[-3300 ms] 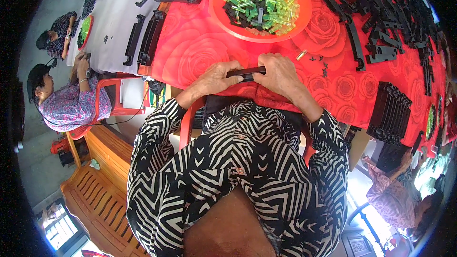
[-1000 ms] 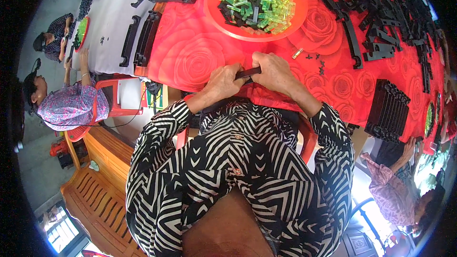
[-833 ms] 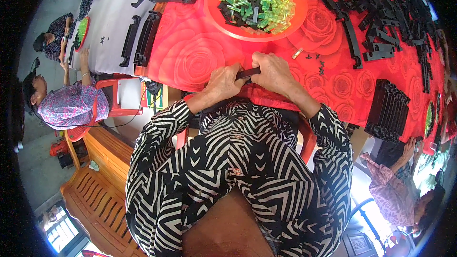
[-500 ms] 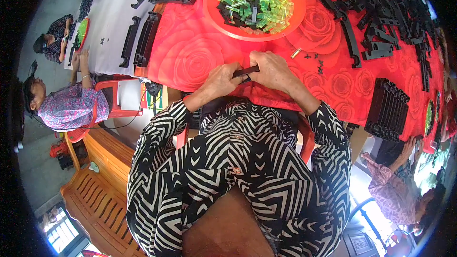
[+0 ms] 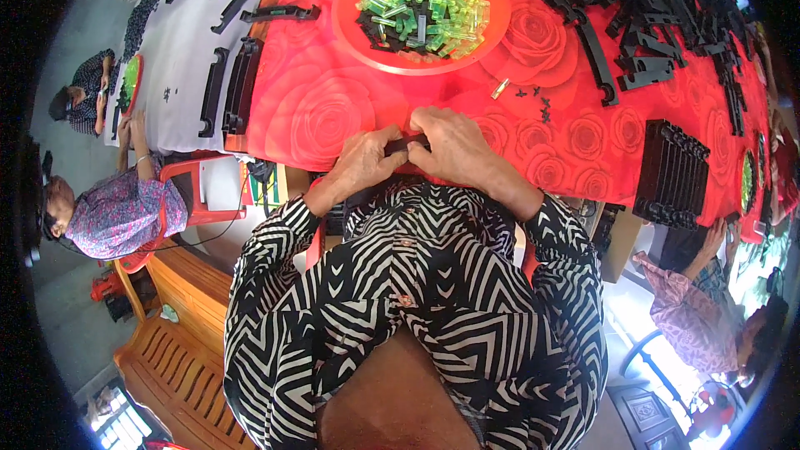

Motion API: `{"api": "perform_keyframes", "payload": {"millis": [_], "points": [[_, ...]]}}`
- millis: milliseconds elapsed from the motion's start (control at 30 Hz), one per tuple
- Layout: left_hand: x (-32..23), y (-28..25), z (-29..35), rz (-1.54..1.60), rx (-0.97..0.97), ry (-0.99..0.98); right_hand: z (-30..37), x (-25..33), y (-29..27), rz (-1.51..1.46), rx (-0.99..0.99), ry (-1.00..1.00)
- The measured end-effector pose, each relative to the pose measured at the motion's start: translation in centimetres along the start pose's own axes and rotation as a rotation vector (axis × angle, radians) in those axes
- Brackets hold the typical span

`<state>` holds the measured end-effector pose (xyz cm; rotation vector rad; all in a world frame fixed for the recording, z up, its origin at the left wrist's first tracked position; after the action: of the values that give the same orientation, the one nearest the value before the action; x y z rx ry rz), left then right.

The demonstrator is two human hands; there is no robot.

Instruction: The person assembles black plastic housings by hand, inserting small green plastic parts into them.

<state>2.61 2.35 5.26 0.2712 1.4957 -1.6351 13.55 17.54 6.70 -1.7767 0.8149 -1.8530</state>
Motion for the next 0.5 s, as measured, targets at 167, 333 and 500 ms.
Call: {"api": "perform_keyframes", "payload": {"millis": [167, 333, 500], "points": [[-0.3, -0.1, 0.8, -0.149, -0.119, 0.111, 0.4, 1.1, 1.4, 0.117, -0.189, -0.052], [0.2, 0.6, 1.2, -0.128, -0.202, 0.139, 0.4, 1.5, 2.3, 0.134, -0.194, 0.017], [0.6, 1.2, 1.4, -0.130, -0.215, 0.096, 0.3, 1.8, 2.8, 0.160, -0.177, 0.025]]}}
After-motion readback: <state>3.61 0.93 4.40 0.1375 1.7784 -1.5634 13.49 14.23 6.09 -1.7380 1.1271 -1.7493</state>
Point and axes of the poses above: each hand's wrist, its own z-axis away from the middle knuckle, its own y-axis out of the palm, x = y × z, the point moved 1 cm from there along -z, towards the middle knuckle, and after that the axes turned 1 degree about x, right-handed, at the moved point
